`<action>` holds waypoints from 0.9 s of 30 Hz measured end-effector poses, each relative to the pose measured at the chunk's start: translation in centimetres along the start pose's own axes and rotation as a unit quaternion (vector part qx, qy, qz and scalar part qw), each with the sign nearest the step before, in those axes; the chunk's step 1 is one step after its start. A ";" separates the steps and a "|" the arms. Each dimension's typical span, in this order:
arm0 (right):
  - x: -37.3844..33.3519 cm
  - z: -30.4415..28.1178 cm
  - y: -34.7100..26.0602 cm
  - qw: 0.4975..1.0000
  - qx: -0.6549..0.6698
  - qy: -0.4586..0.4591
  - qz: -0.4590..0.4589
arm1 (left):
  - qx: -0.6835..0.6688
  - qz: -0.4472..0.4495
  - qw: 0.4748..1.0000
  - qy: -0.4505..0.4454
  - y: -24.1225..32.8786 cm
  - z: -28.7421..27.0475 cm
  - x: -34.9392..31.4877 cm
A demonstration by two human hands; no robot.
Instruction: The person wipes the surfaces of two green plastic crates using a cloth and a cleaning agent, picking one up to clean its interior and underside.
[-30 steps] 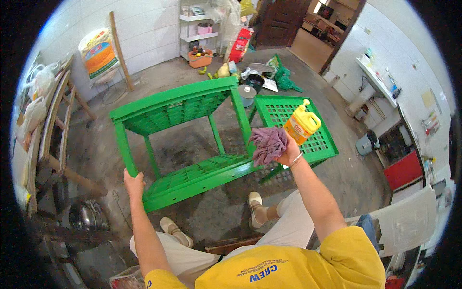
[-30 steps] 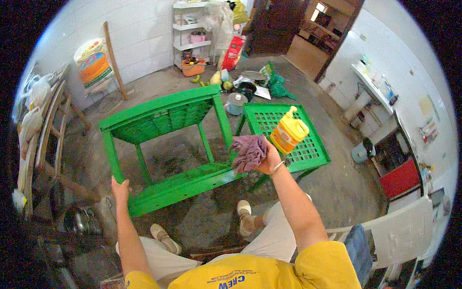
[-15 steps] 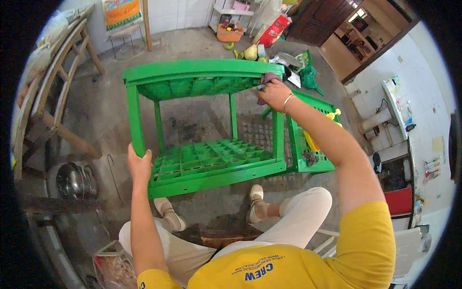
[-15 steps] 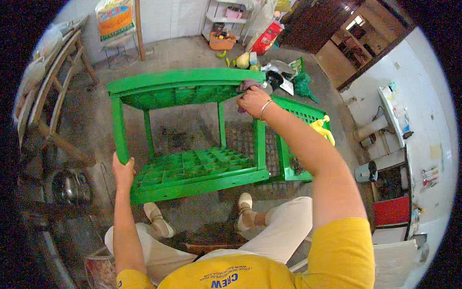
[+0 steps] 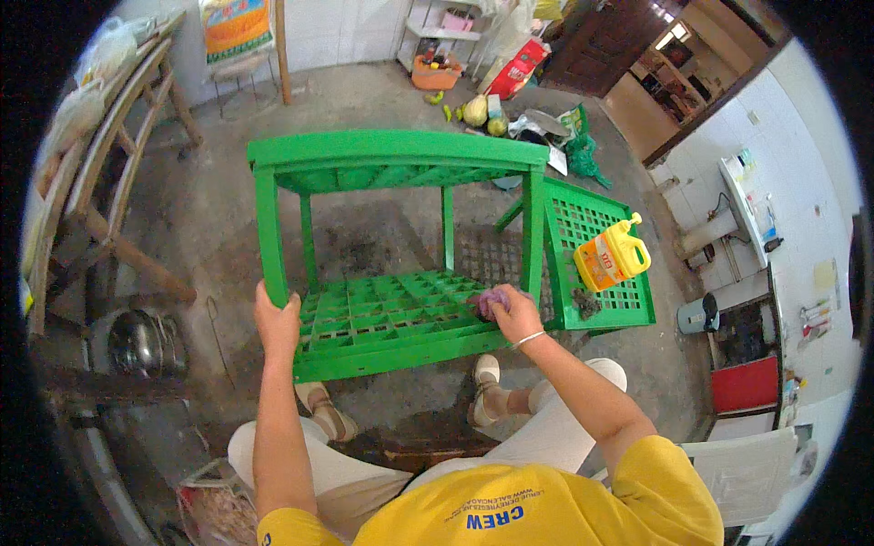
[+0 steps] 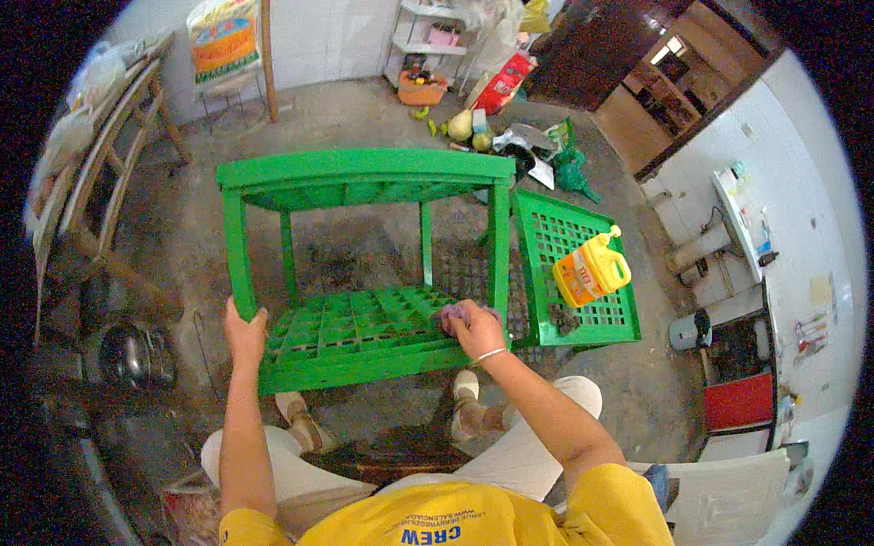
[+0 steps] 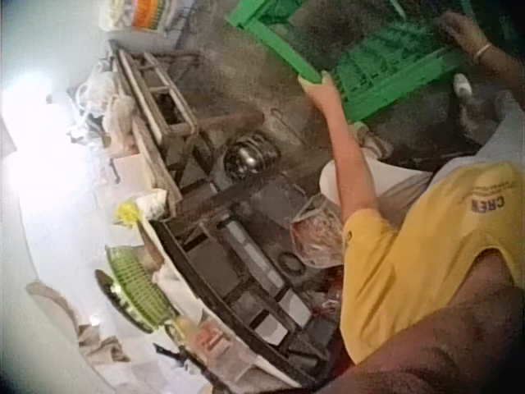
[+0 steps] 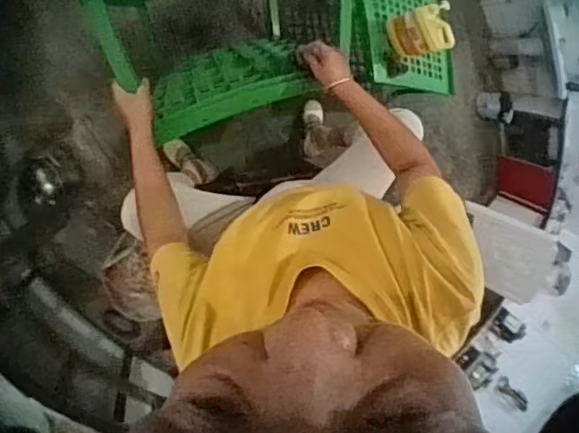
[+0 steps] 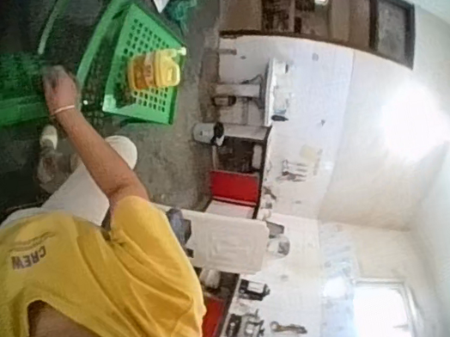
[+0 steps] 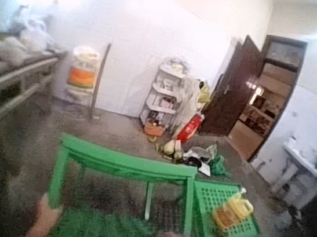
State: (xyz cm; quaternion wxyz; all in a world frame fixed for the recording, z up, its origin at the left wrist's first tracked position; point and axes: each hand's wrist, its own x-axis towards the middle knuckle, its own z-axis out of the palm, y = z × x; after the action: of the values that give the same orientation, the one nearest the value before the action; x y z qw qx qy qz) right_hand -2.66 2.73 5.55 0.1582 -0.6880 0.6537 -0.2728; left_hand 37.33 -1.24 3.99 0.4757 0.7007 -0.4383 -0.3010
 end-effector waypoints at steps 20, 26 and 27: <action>20.5 6.4 -17.7 0.968 0.002 0.161 -0.195 | -0.032 -0.012 0.998 -0.044 2.6 -0.4 2.2; 14.0 16.3 -16.6 0.891 0.400 -0.200 0.077 | -0.038 0.020 0.997 -0.058 3.1 1.3 3.7; 12.3 15.4 -17.5 0.847 0.395 -0.346 0.081 | -0.042 0.008 0.997 -0.058 2.8 0.8 4.0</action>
State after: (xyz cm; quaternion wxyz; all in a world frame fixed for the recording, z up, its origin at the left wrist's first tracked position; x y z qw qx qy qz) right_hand 20.53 -9.89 5.33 0.6540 -0.5618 0.4470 -0.2387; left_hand 37.46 -5.64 6.30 0.4812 0.6580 -0.4576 -0.3551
